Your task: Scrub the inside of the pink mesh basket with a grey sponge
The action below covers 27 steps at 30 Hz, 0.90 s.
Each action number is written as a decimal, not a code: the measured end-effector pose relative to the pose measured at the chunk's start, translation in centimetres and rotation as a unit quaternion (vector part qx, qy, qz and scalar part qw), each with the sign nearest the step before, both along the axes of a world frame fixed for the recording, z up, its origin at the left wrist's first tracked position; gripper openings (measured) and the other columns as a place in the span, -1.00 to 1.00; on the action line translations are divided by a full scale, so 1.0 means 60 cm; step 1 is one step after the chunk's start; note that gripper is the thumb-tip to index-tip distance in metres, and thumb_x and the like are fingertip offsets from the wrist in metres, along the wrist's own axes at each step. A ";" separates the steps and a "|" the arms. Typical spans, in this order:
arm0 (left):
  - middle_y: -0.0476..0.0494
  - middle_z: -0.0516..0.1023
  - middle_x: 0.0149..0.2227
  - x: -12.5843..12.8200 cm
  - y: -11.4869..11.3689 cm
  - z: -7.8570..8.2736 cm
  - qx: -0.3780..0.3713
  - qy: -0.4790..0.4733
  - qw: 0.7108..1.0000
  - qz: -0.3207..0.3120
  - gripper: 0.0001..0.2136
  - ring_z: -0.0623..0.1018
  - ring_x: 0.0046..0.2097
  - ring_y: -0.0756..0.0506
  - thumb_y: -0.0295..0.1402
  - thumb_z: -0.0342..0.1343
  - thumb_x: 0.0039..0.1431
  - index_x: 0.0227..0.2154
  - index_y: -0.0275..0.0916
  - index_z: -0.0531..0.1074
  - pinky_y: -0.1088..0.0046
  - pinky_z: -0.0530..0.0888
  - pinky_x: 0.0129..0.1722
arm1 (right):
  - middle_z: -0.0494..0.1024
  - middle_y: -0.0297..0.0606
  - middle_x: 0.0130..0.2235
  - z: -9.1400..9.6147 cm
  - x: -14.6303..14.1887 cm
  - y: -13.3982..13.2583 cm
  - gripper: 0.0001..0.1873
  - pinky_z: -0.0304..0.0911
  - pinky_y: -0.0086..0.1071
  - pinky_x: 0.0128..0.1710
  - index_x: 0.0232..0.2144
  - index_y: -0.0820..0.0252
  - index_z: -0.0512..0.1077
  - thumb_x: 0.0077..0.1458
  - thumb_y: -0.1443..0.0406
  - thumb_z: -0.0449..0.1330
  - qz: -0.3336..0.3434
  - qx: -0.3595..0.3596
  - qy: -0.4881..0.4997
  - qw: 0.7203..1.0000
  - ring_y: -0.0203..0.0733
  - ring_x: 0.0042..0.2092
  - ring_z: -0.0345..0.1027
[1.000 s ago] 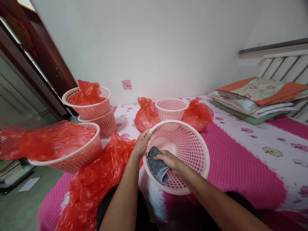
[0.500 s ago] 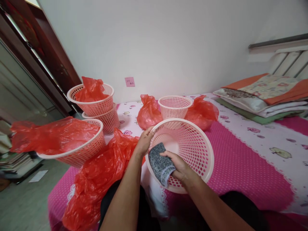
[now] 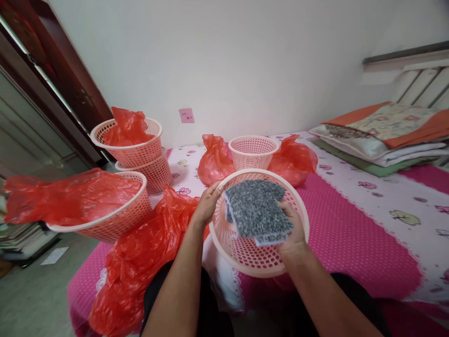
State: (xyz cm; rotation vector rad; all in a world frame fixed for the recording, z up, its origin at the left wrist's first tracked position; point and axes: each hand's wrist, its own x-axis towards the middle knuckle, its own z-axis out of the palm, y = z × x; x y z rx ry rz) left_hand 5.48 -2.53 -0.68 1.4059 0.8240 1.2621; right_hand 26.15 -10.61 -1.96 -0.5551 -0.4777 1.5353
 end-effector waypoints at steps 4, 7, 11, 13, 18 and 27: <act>-0.26 0.68 0.14 0.001 0.003 -0.001 0.011 0.007 1.000 0.000 -0.46 0.53 0.24 -0.33 0.09 0.34 0.16 0.02 -0.22 0.65 0.15 0.38 0.27 | 0.73 -0.35 -0.28 -0.005 0.028 0.012 -0.67 0.57 -0.04 -0.01 -0.20 0.06 0.58 -0.11 0.28 0.44 -0.101 0.018 0.011 0.995 0.02 -0.15 0.66; -0.26 0.69 0.12 0.001 0.002 0.001 0.015 0.020 1.000 0.002 -0.47 0.55 0.19 -0.31 0.10 0.33 0.17 0.01 -0.22 0.65 0.16 0.38 0.24 | 0.75 -0.33 -0.19 -0.008 0.034 0.011 -0.61 0.58 -0.05 0.00 -0.12 0.05 0.57 -0.05 0.25 0.47 -0.117 0.013 -0.014 0.993 -0.02 -0.14 0.66; -0.25 0.70 0.07 0.001 -0.001 0.002 0.018 0.021 1.000 0.002 -0.50 0.57 0.14 -0.28 0.09 0.31 0.20 -0.01 -0.22 0.66 0.18 0.38 0.21 | 0.75 -0.26 -0.15 -0.012 0.022 0.006 -0.48 0.59 -0.03 -0.03 -0.06 0.08 0.57 -0.10 0.17 0.55 -0.084 -0.021 -0.070 0.994 0.02 -0.15 0.66; -0.25 0.71 0.06 0.001 -0.002 0.002 0.018 0.015 1.000 -0.004 -0.50 0.58 0.12 -0.27 0.07 0.31 0.20 0.00 -0.22 0.66 0.18 0.39 0.20 | 0.75 -0.21 -0.16 -0.018 0.013 0.006 -0.44 0.59 -0.04 -0.07 -0.08 0.14 0.58 -0.15 0.16 0.58 -0.068 -0.038 -0.112 0.991 0.04 -0.18 0.66; -0.25 0.68 0.12 0.000 -0.004 0.002 0.009 0.011 1.000 -0.016 -0.53 0.56 0.18 -0.28 0.00 0.33 0.19 0.04 -0.20 0.65 0.18 0.38 0.24 | 0.73 -0.16 -0.20 -0.039 0.006 0.022 -0.47 0.55 -0.10 -0.20 -0.12 0.22 0.58 -0.16 0.12 0.50 -0.071 -0.026 -0.293 0.953 0.03 -0.25 0.62; -0.20 0.71 0.03 0.004 -0.008 0.011 0.020 0.026 0.999 -0.017 -0.56 0.57 0.13 -0.29 0.00 0.32 0.18 -0.03 -0.20 0.66 0.18 0.41 0.21 | 0.72 -0.11 -0.09 -0.040 -0.008 0.092 -0.61 0.40 -0.18 0.01 -0.04 0.18 0.58 0.10 0.36 0.14 -0.146 0.179 -0.652 0.722 0.02 -0.07 0.58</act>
